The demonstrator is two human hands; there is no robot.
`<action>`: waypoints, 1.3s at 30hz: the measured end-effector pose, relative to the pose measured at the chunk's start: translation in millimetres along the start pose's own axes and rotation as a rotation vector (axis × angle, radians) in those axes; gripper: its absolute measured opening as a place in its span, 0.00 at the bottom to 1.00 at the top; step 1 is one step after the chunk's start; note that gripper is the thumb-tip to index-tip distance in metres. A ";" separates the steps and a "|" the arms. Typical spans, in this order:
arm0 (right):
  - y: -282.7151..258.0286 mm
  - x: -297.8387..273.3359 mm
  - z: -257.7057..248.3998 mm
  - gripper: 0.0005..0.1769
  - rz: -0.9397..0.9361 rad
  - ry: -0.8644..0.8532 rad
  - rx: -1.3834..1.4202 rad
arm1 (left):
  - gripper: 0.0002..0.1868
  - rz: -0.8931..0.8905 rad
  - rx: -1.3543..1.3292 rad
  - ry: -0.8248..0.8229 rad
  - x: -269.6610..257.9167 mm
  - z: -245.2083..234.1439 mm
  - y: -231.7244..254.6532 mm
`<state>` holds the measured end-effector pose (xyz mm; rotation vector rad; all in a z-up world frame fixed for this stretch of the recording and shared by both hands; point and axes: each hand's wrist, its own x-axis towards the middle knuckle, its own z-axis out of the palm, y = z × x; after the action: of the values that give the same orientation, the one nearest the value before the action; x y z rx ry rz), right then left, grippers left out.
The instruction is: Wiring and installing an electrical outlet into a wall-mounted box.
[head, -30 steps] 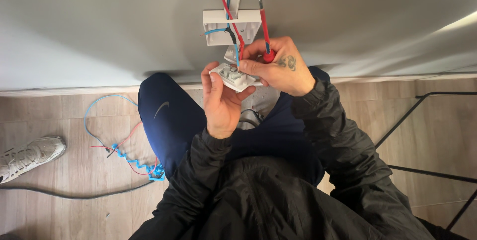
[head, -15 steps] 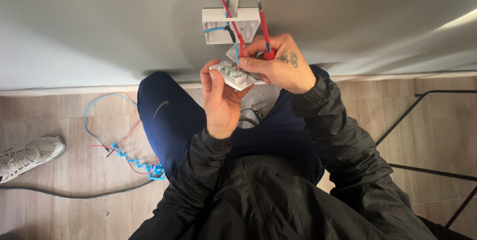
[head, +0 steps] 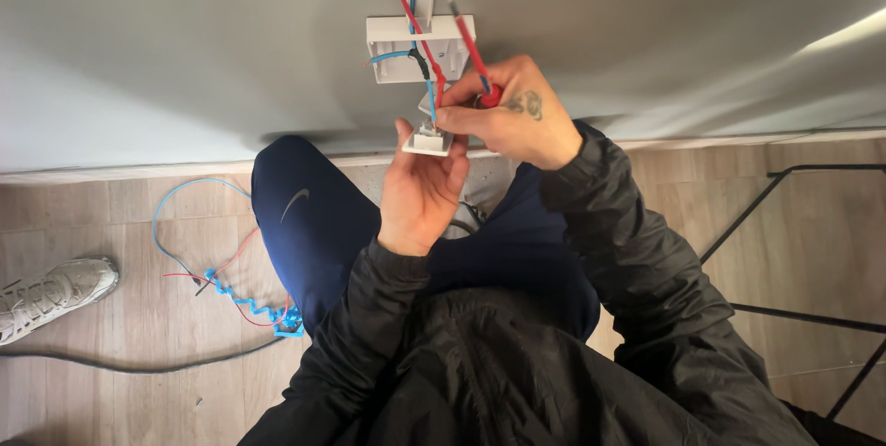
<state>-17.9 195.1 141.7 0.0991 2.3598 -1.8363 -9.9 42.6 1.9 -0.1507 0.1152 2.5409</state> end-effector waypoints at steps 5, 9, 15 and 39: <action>-1.4 -0.1 3.1 0.08 0.002 -0.007 0.045 | 0.30 -0.156 -0.015 -0.056 0.7 4.7 1.4; -1.2 1.8 4.2 0.07 -0.019 0.009 -0.011 | 0.29 -0.260 0.021 -0.041 3.4 5.7 3.9; -11.5 -5.1 3.3 0.07 -0.124 0.069 -0.221 | 0.27 -0.325 0.009 -0.043 8.6 9.6 6.4; -49.2 -119.6 -44.6 0.19 -0.346 0.179 -0.948 | 0.25 -0.303 -0.089 -0.101 15.5 3.0 3.0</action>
<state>89.7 230.8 218.5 -0.2760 3.2479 -0.6210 -24.6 49.0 2.9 -0.0677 -0.0568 2.2463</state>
